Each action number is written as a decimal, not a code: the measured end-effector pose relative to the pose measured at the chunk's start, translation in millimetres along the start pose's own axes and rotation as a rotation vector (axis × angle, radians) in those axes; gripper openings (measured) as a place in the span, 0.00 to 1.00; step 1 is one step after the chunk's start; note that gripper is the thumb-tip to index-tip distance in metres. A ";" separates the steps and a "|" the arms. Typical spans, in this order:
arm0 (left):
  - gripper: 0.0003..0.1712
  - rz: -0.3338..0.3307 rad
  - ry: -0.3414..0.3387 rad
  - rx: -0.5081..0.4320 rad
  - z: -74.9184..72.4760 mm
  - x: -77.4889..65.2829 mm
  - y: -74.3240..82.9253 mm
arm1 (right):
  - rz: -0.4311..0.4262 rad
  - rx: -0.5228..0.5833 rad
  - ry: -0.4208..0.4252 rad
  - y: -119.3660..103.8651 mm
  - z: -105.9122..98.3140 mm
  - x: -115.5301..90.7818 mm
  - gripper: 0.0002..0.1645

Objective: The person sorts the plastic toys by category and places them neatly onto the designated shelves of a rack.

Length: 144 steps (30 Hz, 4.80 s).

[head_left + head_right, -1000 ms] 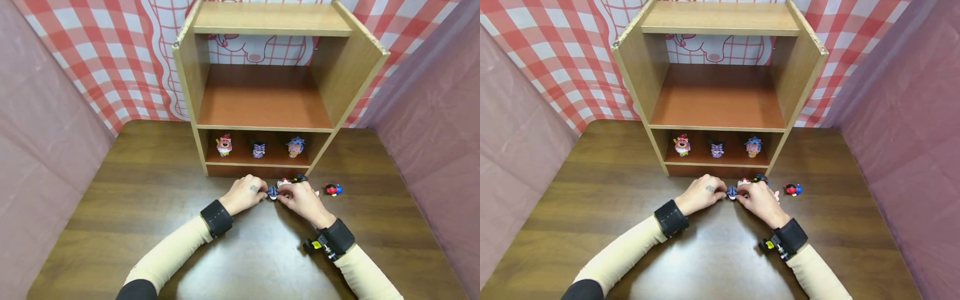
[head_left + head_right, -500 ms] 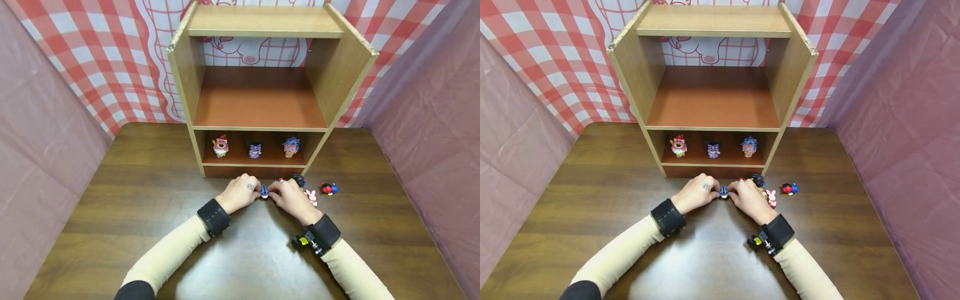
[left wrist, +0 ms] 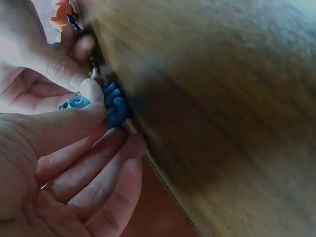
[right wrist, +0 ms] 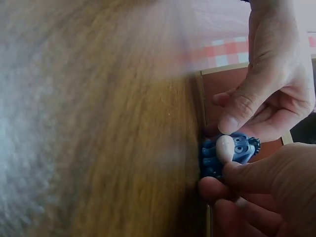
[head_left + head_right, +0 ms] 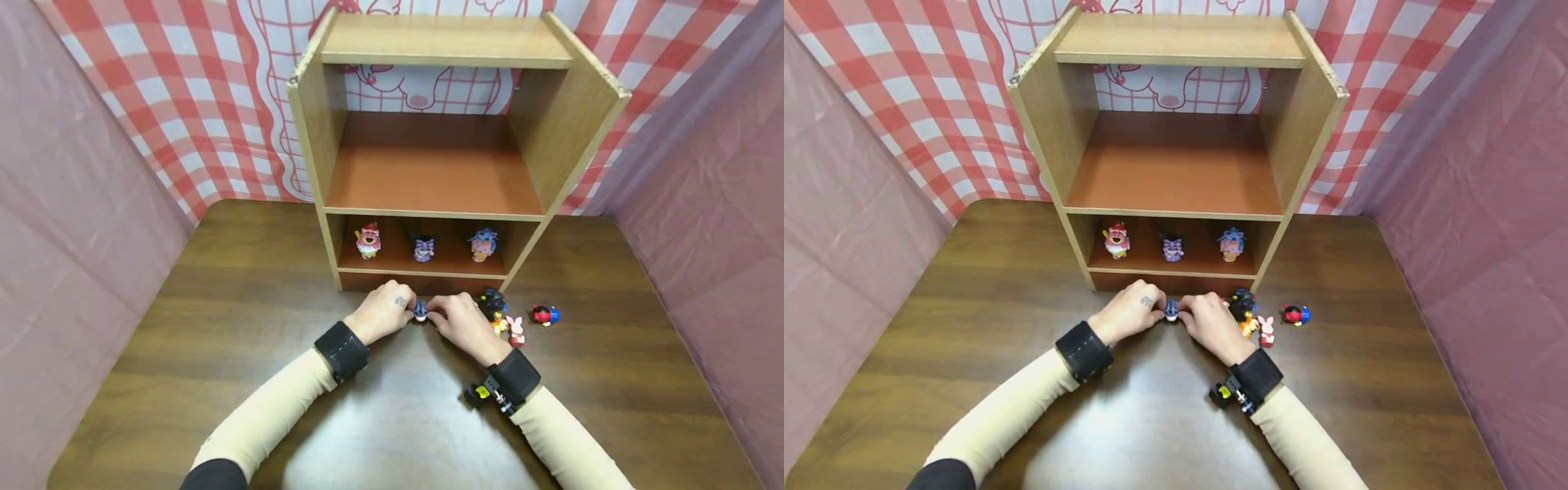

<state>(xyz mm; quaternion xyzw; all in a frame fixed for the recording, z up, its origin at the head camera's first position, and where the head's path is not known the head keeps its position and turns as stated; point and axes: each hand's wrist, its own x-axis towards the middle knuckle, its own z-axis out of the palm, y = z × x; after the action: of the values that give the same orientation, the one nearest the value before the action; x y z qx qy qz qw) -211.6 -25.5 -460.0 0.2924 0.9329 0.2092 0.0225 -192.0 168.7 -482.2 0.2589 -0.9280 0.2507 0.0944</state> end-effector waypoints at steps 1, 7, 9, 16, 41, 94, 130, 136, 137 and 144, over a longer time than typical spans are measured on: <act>0.06 0.002 0.004 -0.005 0.4 0.2 -0.4 | -0.004 0.004 0.003 0.2 0.3 0.0 0.03; 0.07 0.002 0.024 -0.026 1.4 3.3 -0.9 | -0.040 0.019 0.026 2.4 0.5 1.3 0.04; 0.07 -0.002 0.026 -0.032 1.5 4.8 -0.7 | -0.039 0.026 0.028 2.8 -0.3 2.4 0.04; 0.09 -0.004 0.031 -0.031 3.3 8.3 0.9 | -0.013 0.019 0.038 4.7 0.1 2.8 0.04; 0.13 -0.054 0.032 -0.029 1.9 6.7 0.8 | -0.064 0.034 0.039 4.0 2.5 4.6 0.03; 0.04 0.240 0.407 -0.246 -21.7 -4.1 1.7 | -0.170 0.079 0.304 -15.7 -30.0 10.8 0.06; 0.04 0.350 0.572 -0.255 -42.6 -0.3 8.3 | -0.241 0.124 0.385 -21.5 -49.9 23.9 0.08; 0.03 0.367 0.592 -0.238 -49.1 1.1 10.2 | -0.252 0.128 0.396 -24.8 -55.5 26.7 0.09; 0.03 0.370 0.596 -0.234 -50.0 1.4 10.9 | -0.253 0.127 0.398 -25.2 -57.0 26.9 0.09; 0.04 0.381 0.600 -0.245 -56.2 2.5 17.0 | -0.253 0.115 0.410 -27.7 -66.1 27.1 0.09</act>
<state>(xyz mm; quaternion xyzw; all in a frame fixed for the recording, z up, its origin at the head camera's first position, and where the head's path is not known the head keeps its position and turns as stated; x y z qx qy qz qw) -213.8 -32.7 -401.8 0.3816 0.7948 0.3961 -0.2565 -197.4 170.4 -405.8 0.3216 -0.8340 0.3366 0.2962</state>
